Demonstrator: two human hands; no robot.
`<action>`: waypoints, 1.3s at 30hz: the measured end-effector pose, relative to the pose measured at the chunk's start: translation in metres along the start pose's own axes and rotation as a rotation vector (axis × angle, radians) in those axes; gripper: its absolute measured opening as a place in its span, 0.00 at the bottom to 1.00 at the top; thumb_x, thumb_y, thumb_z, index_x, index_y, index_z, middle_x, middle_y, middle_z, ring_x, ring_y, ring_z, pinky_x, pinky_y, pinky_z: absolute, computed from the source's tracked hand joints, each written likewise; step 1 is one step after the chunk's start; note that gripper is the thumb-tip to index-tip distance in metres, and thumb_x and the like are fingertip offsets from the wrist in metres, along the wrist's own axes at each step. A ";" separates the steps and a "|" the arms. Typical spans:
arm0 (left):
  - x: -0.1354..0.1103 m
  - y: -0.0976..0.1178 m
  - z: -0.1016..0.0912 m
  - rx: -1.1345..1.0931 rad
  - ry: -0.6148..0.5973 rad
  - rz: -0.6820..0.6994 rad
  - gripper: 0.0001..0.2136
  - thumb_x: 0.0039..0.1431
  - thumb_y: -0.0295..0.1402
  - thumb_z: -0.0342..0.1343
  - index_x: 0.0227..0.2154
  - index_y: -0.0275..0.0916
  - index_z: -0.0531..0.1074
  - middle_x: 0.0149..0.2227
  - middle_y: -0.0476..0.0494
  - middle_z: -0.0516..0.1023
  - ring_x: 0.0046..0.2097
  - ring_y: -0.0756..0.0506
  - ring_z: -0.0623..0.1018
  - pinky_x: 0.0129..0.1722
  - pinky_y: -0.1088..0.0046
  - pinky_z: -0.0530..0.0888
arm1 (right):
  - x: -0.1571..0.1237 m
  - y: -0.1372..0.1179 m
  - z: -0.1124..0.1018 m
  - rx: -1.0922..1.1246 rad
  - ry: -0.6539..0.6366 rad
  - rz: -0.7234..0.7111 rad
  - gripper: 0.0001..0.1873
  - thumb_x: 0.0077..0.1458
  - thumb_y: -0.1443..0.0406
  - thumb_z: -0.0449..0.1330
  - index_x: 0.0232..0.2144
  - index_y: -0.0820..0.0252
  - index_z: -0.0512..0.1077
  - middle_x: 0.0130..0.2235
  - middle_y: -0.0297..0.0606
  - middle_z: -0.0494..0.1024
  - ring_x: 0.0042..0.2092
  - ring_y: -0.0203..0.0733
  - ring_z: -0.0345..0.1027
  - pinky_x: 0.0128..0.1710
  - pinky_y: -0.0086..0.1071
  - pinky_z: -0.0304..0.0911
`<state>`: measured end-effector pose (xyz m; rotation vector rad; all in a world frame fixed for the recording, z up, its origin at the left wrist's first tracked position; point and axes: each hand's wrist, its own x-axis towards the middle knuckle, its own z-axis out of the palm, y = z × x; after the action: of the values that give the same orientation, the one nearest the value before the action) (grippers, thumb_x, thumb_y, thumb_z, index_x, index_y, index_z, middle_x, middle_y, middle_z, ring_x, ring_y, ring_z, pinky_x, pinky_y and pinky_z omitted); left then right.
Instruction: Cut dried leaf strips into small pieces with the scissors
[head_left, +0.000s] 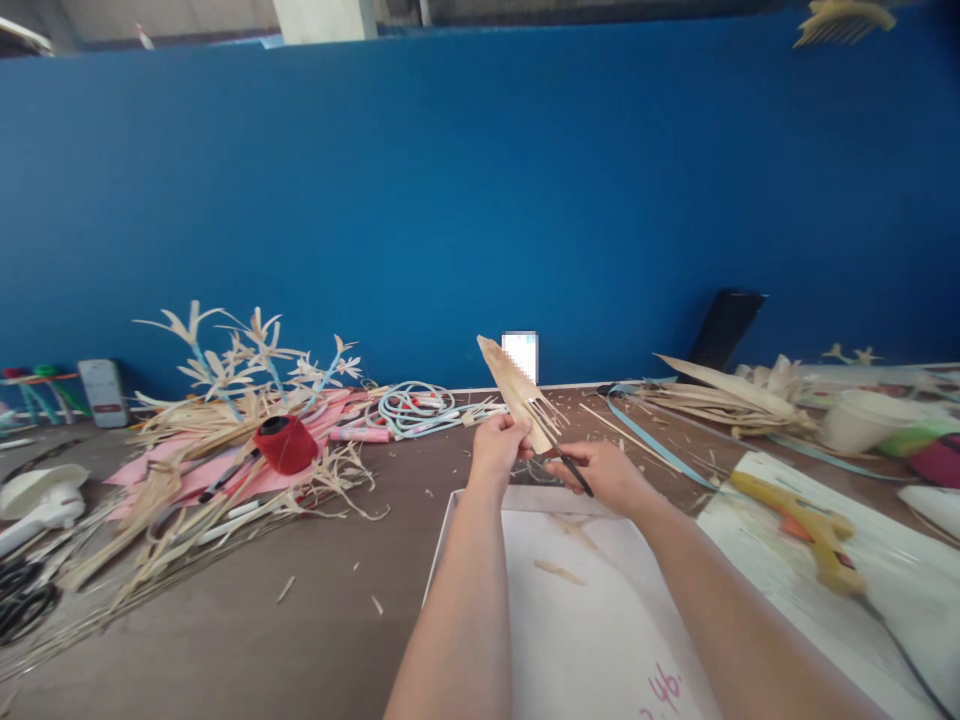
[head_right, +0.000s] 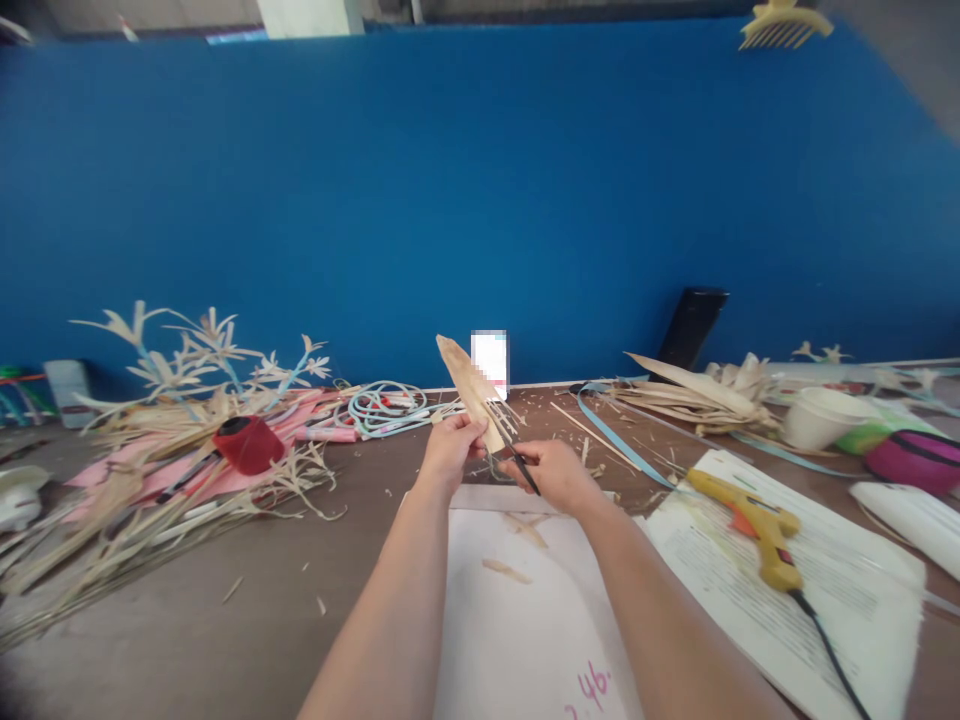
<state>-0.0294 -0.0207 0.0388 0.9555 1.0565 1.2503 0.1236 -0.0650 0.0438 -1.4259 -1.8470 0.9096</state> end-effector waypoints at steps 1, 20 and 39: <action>0.000 0.000 0.000 -0.008 0.001 -0.001 0.05 0.45 0.30 0.56 0.23 0.33 0.67 0.15 0.52 0.66 0.15 0.56 0.66 0.17 0.81 0.65 | 0.000 0.000 0.001 0.014 0.002 0.000 0.17 0.46 0.53 0.57 0.28 0.59 0.75 0.16 0.29 0.63 0.21 0.33 0.53 0.22 0.26 0.50; -0.002 0.005 -0.005 -0.250 -0.102 -0.091 0.08 0.43 0.29 0.60 0.21 0.33 0.65 0.14 0.54 0.63 0.15 0.58 0.64 0.15 0.86 0.62 | 0.001 -0.001 0.008 0.114 0.037 0.036 0.18 0.43 0.57 0.60 0.37 0.59 0.76 0.16 0.28 0.63 0.21 0.33 0.54 0.22 0.26 0.51; 0.000 0.002 -0.002 -0.205 -0.032 -0.032 0.10 0.43 0.33 0.60 0.24 0.34 0.65 0.16 0.54 0.64 0.16 0.58 0.62 0.14 0.85 0.58 | 0.000 -0.004 0.007 0.030 0.041 0.001 0.15 0.45 0.55 0.56 0.28 0.59 0.75 0.16 0.30 0.63 0.20 0.33 0.53 0.20 0.26 0.49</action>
<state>-0.0317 -0.0210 0.0400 0.7959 0.8960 1.2851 0.1163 -0.0668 0.0430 -1.4173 -1.7949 0.8985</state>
